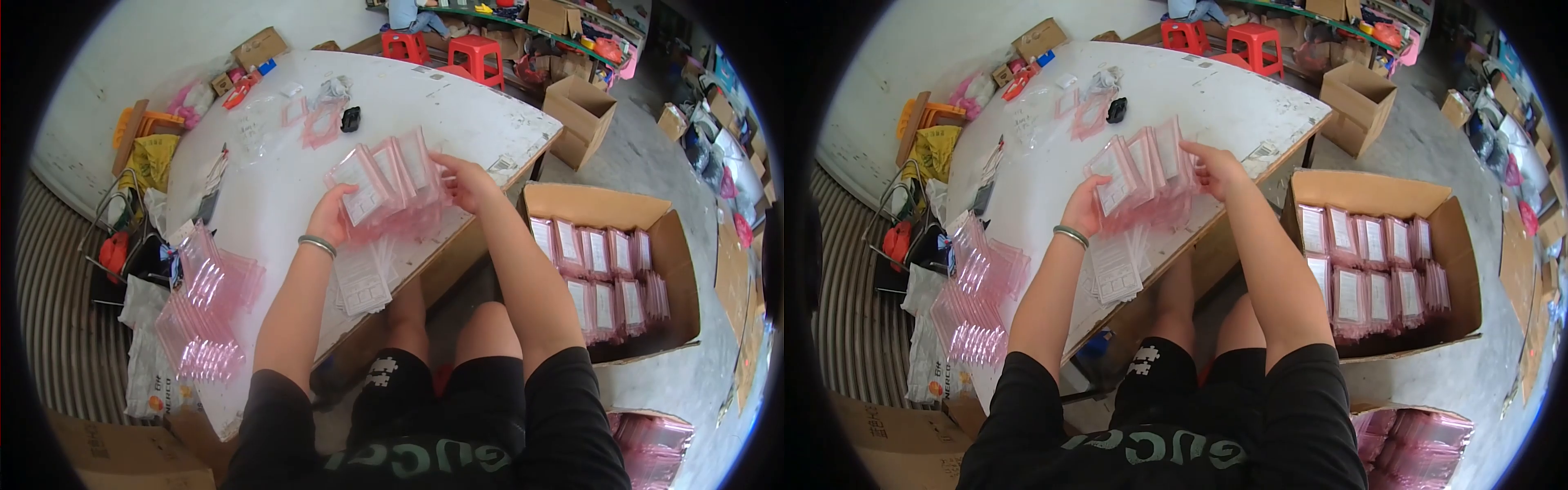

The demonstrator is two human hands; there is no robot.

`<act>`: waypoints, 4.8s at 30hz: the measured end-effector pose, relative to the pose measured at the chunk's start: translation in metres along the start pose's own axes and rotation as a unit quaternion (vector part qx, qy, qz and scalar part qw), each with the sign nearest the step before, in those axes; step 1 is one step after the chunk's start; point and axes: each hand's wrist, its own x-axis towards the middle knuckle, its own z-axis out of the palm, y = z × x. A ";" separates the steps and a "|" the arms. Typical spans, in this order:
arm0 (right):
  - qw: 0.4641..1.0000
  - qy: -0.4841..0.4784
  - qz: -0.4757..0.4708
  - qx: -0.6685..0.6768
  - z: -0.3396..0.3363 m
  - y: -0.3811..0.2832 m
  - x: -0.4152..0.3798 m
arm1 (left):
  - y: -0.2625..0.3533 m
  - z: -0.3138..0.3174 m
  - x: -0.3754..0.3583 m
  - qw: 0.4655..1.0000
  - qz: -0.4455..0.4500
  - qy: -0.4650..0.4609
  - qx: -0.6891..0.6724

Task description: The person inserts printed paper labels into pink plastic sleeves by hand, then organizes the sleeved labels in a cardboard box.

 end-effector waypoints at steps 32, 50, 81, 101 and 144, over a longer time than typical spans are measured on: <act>0.900 -0.091 -0.209 -0.371 0.040 -0.038 -0.022 | 0.013 0.028 0.034 0.977 0.059 0.107 0.177; 0.932 -0.032 -0.230 -0.276 0.059 -0.005 0.004 | 0.032 0.006 0.026 0.971 0.040 0.029 0.234; 0.973 -0.099 -0.206 -0.019 0.005 -0.010 -0.044 | 0.023 0.060 0.022 0.989 0.073 -0.029 0.127; 0.984 -0.057 -0.169 -0.016 -0.257 0.059 -0.232 | -0.256 0.251 -0.020 0.946 0.097 -0.235 0.203; 0.715 0.389 -0.244 -0.527 -0.375 0.136 -0.172 | -0.215 0.032 -0.150 0.823 0.148 0.001 0.548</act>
